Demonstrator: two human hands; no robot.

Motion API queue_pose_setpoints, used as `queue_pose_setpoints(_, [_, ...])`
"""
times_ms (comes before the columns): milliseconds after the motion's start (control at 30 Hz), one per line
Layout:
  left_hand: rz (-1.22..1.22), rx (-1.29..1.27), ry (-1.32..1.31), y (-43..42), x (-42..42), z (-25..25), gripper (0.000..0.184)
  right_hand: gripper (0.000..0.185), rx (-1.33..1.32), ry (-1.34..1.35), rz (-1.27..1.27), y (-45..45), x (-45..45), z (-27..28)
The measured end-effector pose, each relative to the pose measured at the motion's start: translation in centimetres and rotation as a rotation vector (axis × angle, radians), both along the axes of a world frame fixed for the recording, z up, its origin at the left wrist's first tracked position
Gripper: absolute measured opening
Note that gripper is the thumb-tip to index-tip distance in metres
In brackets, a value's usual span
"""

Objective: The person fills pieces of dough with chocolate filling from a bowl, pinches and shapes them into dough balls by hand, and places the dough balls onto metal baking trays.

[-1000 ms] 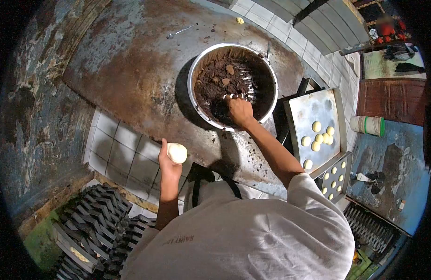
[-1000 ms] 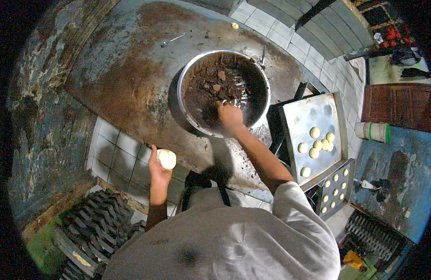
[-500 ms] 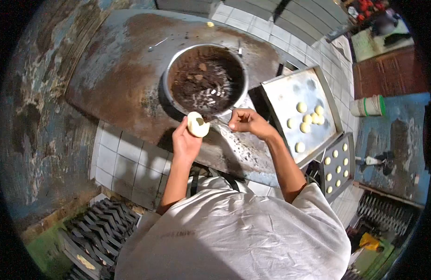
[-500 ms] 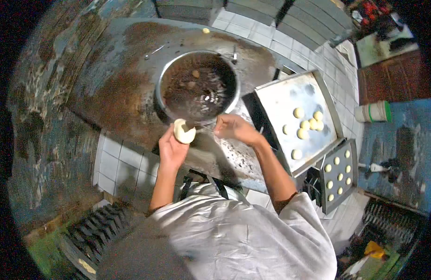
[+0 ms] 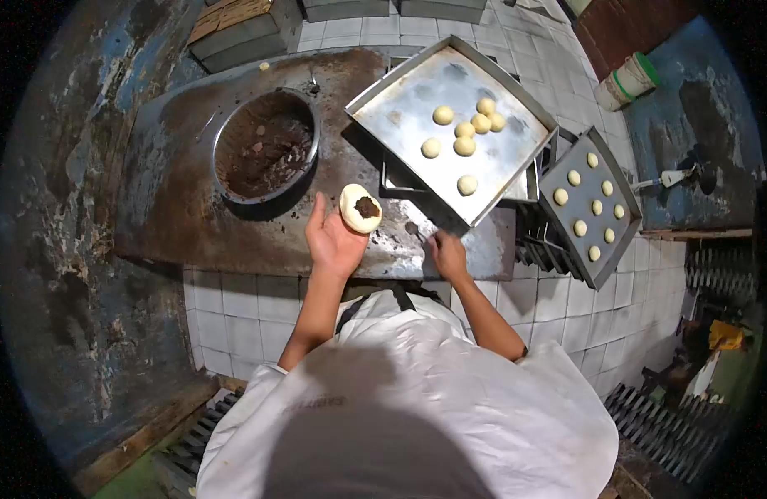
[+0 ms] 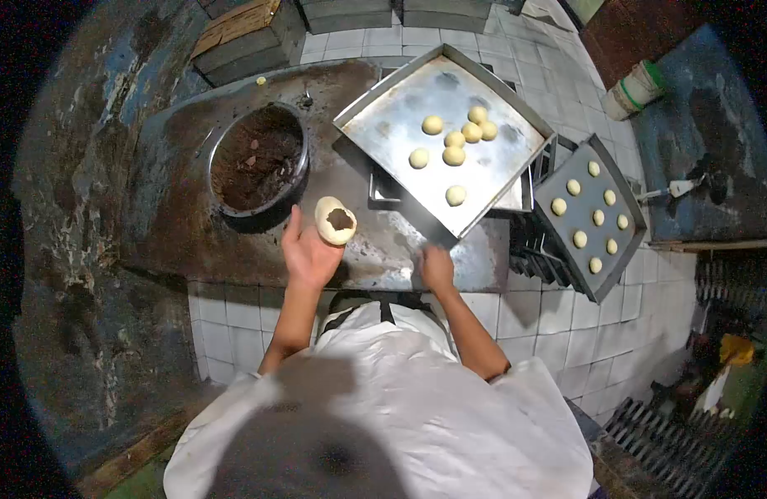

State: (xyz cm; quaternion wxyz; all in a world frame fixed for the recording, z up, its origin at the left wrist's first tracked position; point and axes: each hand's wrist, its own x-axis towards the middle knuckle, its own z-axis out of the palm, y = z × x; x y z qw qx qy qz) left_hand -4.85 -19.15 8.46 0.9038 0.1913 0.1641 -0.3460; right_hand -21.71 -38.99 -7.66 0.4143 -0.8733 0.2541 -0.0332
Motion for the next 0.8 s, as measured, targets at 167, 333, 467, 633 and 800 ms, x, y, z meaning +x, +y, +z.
queue_pose_setpoints(167, [-0.176, -0.051, -0.067, -1.5, -3.4, 0.2, 0.071, 0.041, 0.625, -0.338, -0.043, 2.8, 5.6, 11.4])
queue_pose_setpoints(333, [-0.246, 0.264, -0.195, -0.6, -3.5, -2.5, 0.042, 0.049, 1.247, -0.141, 0.255, 1.5, 5.3, 16.2])
queue_pose_setpoints(467, [-0.437, 0.61, -0.431, -0.1, -4.1, 1.1, 0.045, 0.062, 0.407, -0.307, 0.358, 1.9, 3.6, 16.4])
queue_pose_setpoints(633, [-0.408, 0.69, -0.649, 0.7, -4.0, 2.7, 0.058, 0.053, -0.034, -0.432, 0.28, 3.7, 4.0, 19.6])
queue_pose_setpoints(800, [-0.096, 0.799, -0.836, 2.9, -3.1, 4.4, 0.046, 0.043, 0.15, -0.498, 0.154, 7.1, 6.1, 21.4])
